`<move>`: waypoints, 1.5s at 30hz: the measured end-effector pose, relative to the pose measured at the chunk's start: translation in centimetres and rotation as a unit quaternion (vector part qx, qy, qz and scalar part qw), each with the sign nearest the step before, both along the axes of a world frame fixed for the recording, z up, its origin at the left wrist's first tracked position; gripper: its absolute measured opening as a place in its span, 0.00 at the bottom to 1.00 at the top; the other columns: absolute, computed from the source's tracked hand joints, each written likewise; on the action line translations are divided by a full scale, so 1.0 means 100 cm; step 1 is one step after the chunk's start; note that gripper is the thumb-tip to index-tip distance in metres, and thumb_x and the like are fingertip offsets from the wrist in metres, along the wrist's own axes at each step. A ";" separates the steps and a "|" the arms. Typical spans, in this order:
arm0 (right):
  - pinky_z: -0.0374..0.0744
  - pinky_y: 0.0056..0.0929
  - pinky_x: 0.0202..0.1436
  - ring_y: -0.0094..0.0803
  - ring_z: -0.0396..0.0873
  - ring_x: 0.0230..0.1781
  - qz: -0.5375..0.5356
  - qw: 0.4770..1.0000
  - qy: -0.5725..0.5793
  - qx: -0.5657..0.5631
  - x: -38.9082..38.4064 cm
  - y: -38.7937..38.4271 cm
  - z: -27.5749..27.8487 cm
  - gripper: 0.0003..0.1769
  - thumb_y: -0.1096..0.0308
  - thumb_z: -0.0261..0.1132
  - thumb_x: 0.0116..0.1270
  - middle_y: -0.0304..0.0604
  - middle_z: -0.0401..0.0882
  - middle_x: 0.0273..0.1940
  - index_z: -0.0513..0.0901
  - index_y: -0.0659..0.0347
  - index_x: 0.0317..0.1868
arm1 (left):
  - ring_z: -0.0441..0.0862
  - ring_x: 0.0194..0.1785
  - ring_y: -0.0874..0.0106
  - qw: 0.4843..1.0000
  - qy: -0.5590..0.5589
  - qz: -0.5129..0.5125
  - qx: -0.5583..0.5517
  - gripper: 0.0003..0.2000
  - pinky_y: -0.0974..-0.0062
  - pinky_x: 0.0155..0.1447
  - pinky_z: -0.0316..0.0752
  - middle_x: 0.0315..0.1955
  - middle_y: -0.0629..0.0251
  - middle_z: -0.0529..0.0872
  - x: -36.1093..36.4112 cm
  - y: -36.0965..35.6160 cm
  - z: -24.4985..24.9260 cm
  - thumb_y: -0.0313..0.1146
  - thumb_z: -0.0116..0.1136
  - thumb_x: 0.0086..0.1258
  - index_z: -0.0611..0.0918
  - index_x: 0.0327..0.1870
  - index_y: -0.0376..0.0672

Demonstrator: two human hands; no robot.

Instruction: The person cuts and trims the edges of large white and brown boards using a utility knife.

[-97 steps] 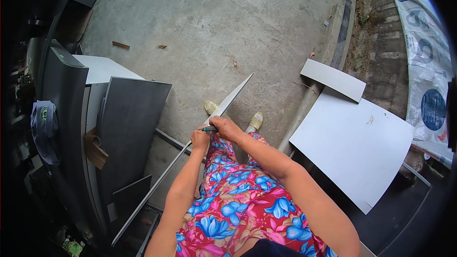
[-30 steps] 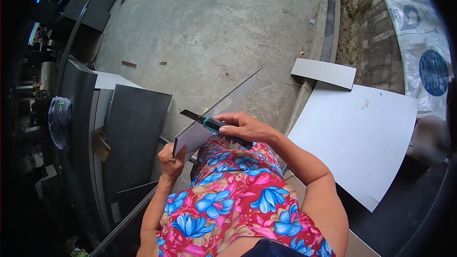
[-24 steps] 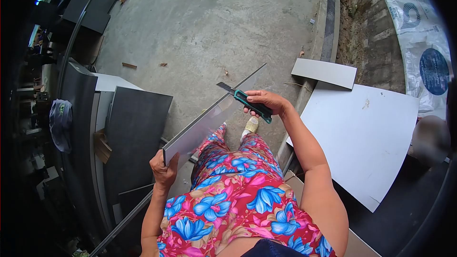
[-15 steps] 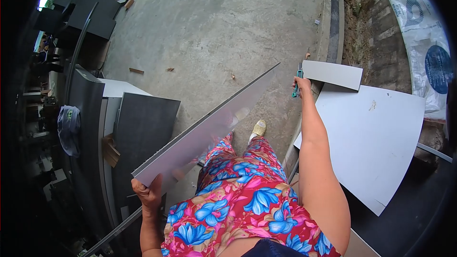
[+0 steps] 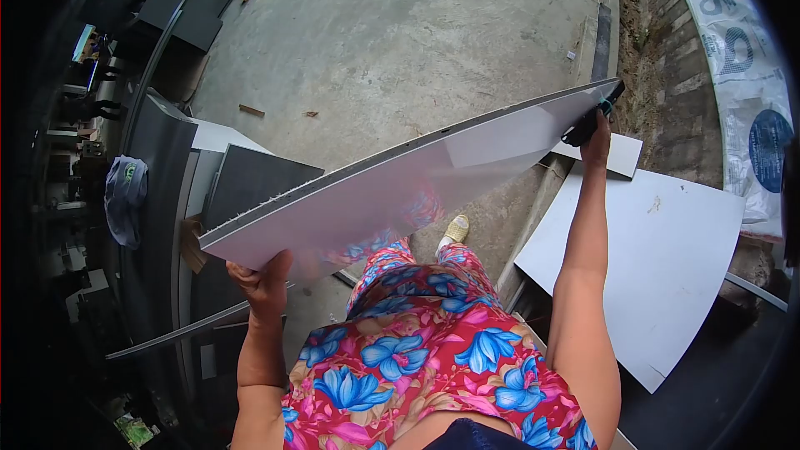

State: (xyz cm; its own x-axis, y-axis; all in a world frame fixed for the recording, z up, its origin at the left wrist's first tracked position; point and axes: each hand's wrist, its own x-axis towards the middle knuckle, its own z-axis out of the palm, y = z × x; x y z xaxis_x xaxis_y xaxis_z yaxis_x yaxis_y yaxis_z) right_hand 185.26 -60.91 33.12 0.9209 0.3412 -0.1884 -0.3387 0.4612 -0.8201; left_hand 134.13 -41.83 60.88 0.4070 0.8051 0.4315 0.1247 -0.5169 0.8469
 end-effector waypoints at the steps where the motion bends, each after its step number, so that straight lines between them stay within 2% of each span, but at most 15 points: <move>1: 0.78 0.26 0.35 0.27 0.77 0.30 -0.008 1.000 -0.030 -0.006 0.005 -0.012 0.032 0.11 0.61 0.54 0.70 0.38 0.76 0.33 0.74 0.60 0.42 | 0.76 0.29 0.82 1.000 -0.028 0.005 0.003 0.04 0.81 0.34 0.69 0.23 0.71 0.81 0.003 0.004 -0.006 0.24 0.66 0.52 0.82 0.27 0.38; 9: 0.77 0.26 0.48 0.27 0.77 0.45 -0.090 0.940 -0.301 -0.133 0.087 -0.094 0.213 0.23 0.59 0.59 0.69 0.41 0.77 0.48 0.71 0.65 0.57 | 0.76 0.40 0.80 0.947 -0.246 -0.078 -0.190 0.08 0.78 0.47 0.69 0.34 0.71 0.81 0.041 0.040 -0.062 0.31 0.61 0.62 0.79 0.39 0.39; 13: 0.76 0.30 0.51 0.30 0.77 0.47 -0.087 0.951 -0.291 -0.060 0.060 -0.076 0.351 0.24 0.61 0.60 0.68 0.44 0.76 0.50 0.69 0.67 0.58 | 0.75 0.51 0.76 0.895 -0.289 -0.174 -0.293 0.13 0.71 0.59 0.66 0.45 0.68 0.80 0.027 0.070 -0.105 0.35 0.58 0.67 0.76 0.48 0.41; 18: 0.74 0.26 0.45 0.28 0.77 0.40 -0.140 0.877 -0.440 -0.132 0.044 -0.064 0.463 0.24 0.54 0.66 0.62 0.42 0.79 0.41 0.76 0.63 0.51 | 0.74 0.57 0.69 0.857 -0.269 -0.252 -0.360 0.19 0.64 0.64 0.65 0.52 0.64 0.77 0.048 0.067 -0.141 0.43 0.54 0.70 0.72 0.56 0.40; 26: 0.74 0.22 0.32 0.26 0.77 0.28 -0.200 0.744 -0.614 -0.174 -0.126 0.072 0.499 0.22 0.55 0.67 0.59 0.41 0.80 0.32 0.79 0.64 0.46 | 0.76 0.57 0.61 0.875 -0.058 -0.236 -0.419 0.38 0.62 0.63 0.64 0.55 0.56 0.77 0.079 0.090 -0.222 0.66 0.24 0.70 0.65 0.63 0.38; 29: 0.74 0.20 0.28 0.25 0.77 0.23 -0.210 0.695 -0.660 -0.194 -0.188 0.131 0.495 0.22 0.55 0.68 0.58 0.40 0.80 0.29 0.80 0.65 0.44 | 0.77 0.57 0.60 0.851 -0.076 -0.176 -0.488 0.37 0.60 0.64 0.63 0.54 0.54 0.78 0.095 0.090 -0.253 0.64 0.27 0.71 0.67 0.62 0.36; 33: 0.68 0.17 0.20 0.20 0.71 0.17 -0.143 0.726 -0.636 -0.217 -0.233 0.176 0.471 0.15 0.61 0.70 0.55 0.36 0.76 0.23 0.81 0.63 0.37 | 0.77 0.56 0.62 0.831 0.100 -0.168 -0.521 0.39 0.60 0.63 0.63 0.56 0.53 0.76 0.091 0.101 -0.297 0.66 0.27 0.69 0.65 0.64 0.37; 34: 0.66 0.18 0.19 0.19 0.69 0.16 -0.088 0.725 -0.656 -0.190 -0.225 0.184 0.452 0.14 0.62 0.72 0.54 0.34 0.75 0.21 0.81 0.62 0.35 | 0.80 0.52 0.70 0.813 0.185 -0.135 -0.535 0.29 0.68 0.57 0.69 0.50 0.58 0.82 0.092 0.102 -0.288 0.58 0.38 0.72 0.74 0.57 0.40; 37: 0.64 0.24 0.21 0.21 0.65 0.16 0.011 0.685 -0.700 -0.203 -0.226 0.202 0.397 0.16 0.62 0.77 0.47 0.32 0.71 0.18 0.80 0.62 0.28 | 0.82 0.43 0.75 0.922 0.268 -0.202 -0.196 0.13 0.79 0.47 0.73 0.36 0.64 0.86 0.077 0.107 -0.233 0.41 0.55 0.68 0.81 0.42 0.39; 38: 0.67 0.27 0.24 0.25 0.67 0.19 -0.043 0.622 -0.761 -0.181 -0.227 0.209 0.391 0.19 0.59 0.78 0.45 0.36 0.72 0.19 0.79 0.63 0.28 | 0.81 0.37 0.77 0.964 0.159 -0.125 -0.172 0.08 0.82 0.41 0.71 0.31 0.67 0.85 0.074 0.107 -0.201 0.34 0.58 0.65 0.82 0.36 0.39; 39: 0.68 0.29 0.27 0.29 0.69 0.21 -0.031 0.651 -0.738 -0.175 -0.226 0.213 0.386 0.21 0.57 0.78 0.43 0.39 0.72 0.21 0.80 0.62 0.28 | 0.80 0.32 0.80 0.987 0.047 -0.045 -0.145 0.03 0.85 0.36 0.70 0.25 0.70 0.84 0.070 0.107 -0.166 0.28 0.60 0.61 0.82 0.30 0.38; 41: 0.69 0.31 0.27 0.32 0.70 0.20 -0.040 0.646 -0.738 -0.191 -0.229 0.217 0.383 0.21 0.55 0.77 0.44 0.39 0.73 0.21 0.80 0.62 0.28 | 0.78 0.37 0.75 0.994 -0.041 0.051 0.089 0.10 0.75 0.36 0.66 0.36 0.67 0.83 0.061 0.116 -0.099 0.33 0.62 0.61 0.79 0.41 0.43; 42: 0.70 0.32 0.28 0.33 0.71 0.21 -0.028 0.637 -0.740 -0.212 -0.234 0.218 0.386 0.21 0.54 0.77 0.45 0.40 0.74 0.21 0.80 0.62 0.28 | 0.75 0.46 0.74 0.981 -0.061 0.048 0.178 0.18 0.75 0.46 0.67 0.49 0.64 0.78 0.061 0.122 -0.066 0.35 0.60 0.63 0.74 0.52 0.41; 44: 0.72 0.35 0.29 0.34 0.74 0.23 -0.009 0.617 -0.746 -0.250 -0.242 0.215 0.395 0.21 0.53 0.76 0.47 0.41 0.75 0.22 0.79 0.62 0.27 | 0.68 0.60 0.69 0.973 -0.063 0.029 0.221 0.32 0.69 0.59 0.65 0.59 0.60 0.69 0.071 0.126 -0.013 0.40 0.66 0.58 0.65 0.63 0.42; 45: 0.74 0.29 0.44 0.32 0.80 0.37 0.029 0.603 -0.750 -0.272 -0.237 0.217 0.383 0.22 0.49 0.69 0.56 0.41 0.80 0.34 0.80 0.60 0.39 | 0.70 0.59 0.69 0.974 -0.080 -0.013 0.213 0.34 0.68 0.59 0.66 0.58 0.59 0.70 0.080 0.130 0.000 0.40 0.67 0.57 0.65 0.63 0.41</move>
State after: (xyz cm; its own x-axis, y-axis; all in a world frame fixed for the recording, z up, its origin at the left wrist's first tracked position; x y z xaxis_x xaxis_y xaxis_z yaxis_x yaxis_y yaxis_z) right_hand 161.58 -39.18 71.46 0.1848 0.6435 0.7428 0.9685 0.0090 -0.2488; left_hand 142.15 -28.80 60.88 0.3244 0.5302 0.7833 -0.0092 -0.8263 0.5631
